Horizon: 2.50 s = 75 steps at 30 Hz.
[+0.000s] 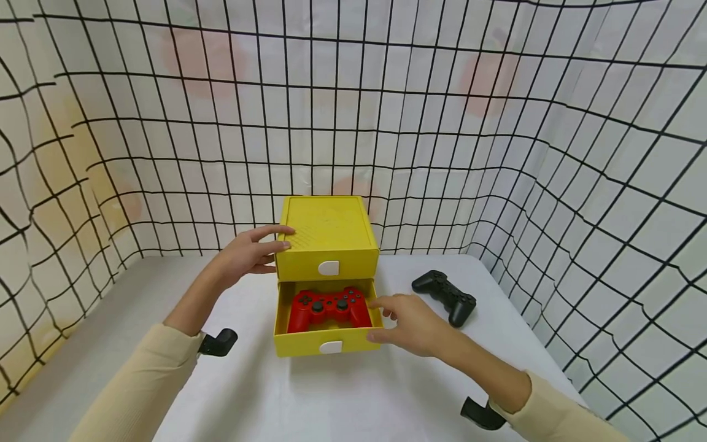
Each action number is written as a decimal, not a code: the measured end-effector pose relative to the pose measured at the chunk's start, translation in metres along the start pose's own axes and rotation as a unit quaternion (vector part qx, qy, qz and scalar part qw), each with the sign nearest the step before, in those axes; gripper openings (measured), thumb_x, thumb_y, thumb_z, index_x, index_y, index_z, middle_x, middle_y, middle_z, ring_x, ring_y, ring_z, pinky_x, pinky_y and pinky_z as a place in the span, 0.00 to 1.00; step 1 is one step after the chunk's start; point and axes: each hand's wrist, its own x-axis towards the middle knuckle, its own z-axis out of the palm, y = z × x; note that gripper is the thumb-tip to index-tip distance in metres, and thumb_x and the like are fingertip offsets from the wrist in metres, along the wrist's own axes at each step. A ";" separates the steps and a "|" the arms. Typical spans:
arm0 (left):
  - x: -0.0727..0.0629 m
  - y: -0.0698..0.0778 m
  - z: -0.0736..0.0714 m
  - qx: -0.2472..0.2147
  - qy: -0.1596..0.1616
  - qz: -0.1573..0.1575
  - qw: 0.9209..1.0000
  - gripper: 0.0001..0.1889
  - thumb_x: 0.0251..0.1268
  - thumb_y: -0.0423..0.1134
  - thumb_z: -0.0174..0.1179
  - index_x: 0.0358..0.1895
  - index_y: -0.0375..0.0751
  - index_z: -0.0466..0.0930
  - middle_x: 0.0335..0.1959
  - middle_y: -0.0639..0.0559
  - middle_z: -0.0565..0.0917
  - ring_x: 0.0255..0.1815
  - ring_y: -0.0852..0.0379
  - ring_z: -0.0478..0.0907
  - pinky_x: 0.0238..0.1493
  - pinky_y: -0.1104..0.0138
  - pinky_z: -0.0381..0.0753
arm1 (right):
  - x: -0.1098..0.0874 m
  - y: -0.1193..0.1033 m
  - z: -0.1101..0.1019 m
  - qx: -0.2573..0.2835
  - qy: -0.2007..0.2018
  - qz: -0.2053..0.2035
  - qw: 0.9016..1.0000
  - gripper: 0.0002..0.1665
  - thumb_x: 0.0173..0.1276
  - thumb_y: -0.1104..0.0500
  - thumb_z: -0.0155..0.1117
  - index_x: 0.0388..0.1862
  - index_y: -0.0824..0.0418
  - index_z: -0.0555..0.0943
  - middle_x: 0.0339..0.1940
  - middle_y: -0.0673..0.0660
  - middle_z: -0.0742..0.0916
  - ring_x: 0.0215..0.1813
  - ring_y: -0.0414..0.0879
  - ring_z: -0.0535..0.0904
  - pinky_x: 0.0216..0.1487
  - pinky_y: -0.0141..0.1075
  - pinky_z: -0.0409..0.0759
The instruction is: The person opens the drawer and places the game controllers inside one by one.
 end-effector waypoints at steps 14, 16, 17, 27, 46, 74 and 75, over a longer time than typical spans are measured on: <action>0.002 0.000 0.002 -0.006 -0.002 -0.001 1.000 0.26 0.74 0.52 0.60 0.72 0.54 0.71 0.69 0.41 0.75 0.63 0.43 0.81 0.59 0.54 0.84 | -0.001 0.007 0.006 0.038 0.041 0.004 0.998 0.28 0.57 0.52 0.80 0.54 0.59 0.81 0.36 0.53 0.87 0.36 0.43 0.77 0.33 0.31 0.82; 0.002 0.000 0.002 -0.005 -0.001 -0.001 1.000 0.26 0.73 0.52 0.60 0.72 0.54 0.71 0.69 0.41 0.75 0.63 0.42 0.81 0.59 0.54 0.84 | 0.000 0.008 0.007 0.050 0.044 0.012 0.998 0.30 0.57 0.52 0.81 0.56 0.60 0.80 0.36 0.53 0.88 0.36 0.43 0.78 0.34 0.32 0.83; 0.002 0.000 0.001 -0.005 -0.001 -0.001 1.000 0.26 0.73 0.52 0.60 0.72 0.54 0.71 0.69 0.41 0.75 0.63 0.42 0.81 0.59 0.54 0.84 | 0.000 0.008 0.007 0.057 0.046 0.017 0.997 0.31 0.56 0.53 0.81 0.57 0.60 0.80 0.36 0.53 0.88 0.36 0.44 0.78 0.35 0.33 0.83; 0.001 -0.001 0.000 0.001 -0.002 0.002 1.000 0.28 0.74 0.53 0.59 0.73 0.53 0.70 0.70 0.39 0.73 0.64 0.40 0.79 0.60 0.53 0.83 | 0.006 0.014 0.011 0.100 0.074 0.027 0.992 0.36 0.56 0.52 0.81 0.60 0.63 0.80 0.33 0.49 0.89 0.34 0.41 0.83 0.34 0.34 0.86; 0.000 0.001 0.001 0.004 0.008 -0.011 1.000 0.27 0.73 0.53 0.60 0.72 0.55 0.71 0.70 0.41 0.74 0.64 0.41 0.80 0.60 0.54 0.83 | 0.030 0.028 0.016 0.125 0.123 0.014 0.984 0.41 0.56 0.47 0.80 0.66 0.63 0.78 0.34 0.50 0.90 0.35 0.41 0.85 0.34 0.34 0.86; 0.000 0.003 0.001 -0.004 0.004 -0.009 1.000 0.27 0.74 0.53 0.60 0.72 0.54 0.70 0.67 0.41 0.76 0.61 0.45 0.81 0.64 0.51 0.81 | 0.053 0.035 0.038 0.213 0.224 0.011 0.951 0.27 0.58 0.54 0.80 0.54 0.62 0.83 0.50 0.62 0.90 0.50 0.55 0.88 0.51 0.46 0.88; 0.000 0.003 0.001 -0.005 0.004 -0.010 1.000 0.27 0.73 0.53 0.60 0.72 0.55 0.71 0.67 0.41 0.76 0.61 0.45 0.81 0.63 0.52 0.81 | 0.053 0.035 0.040 0.224 0.229 0.009 0.947 0.26 0.58 0.55 0.80 0.53 0.63 0.83 0.49 0.62 0.90 0.50 0.54 0.88 0.52 0.45 0.88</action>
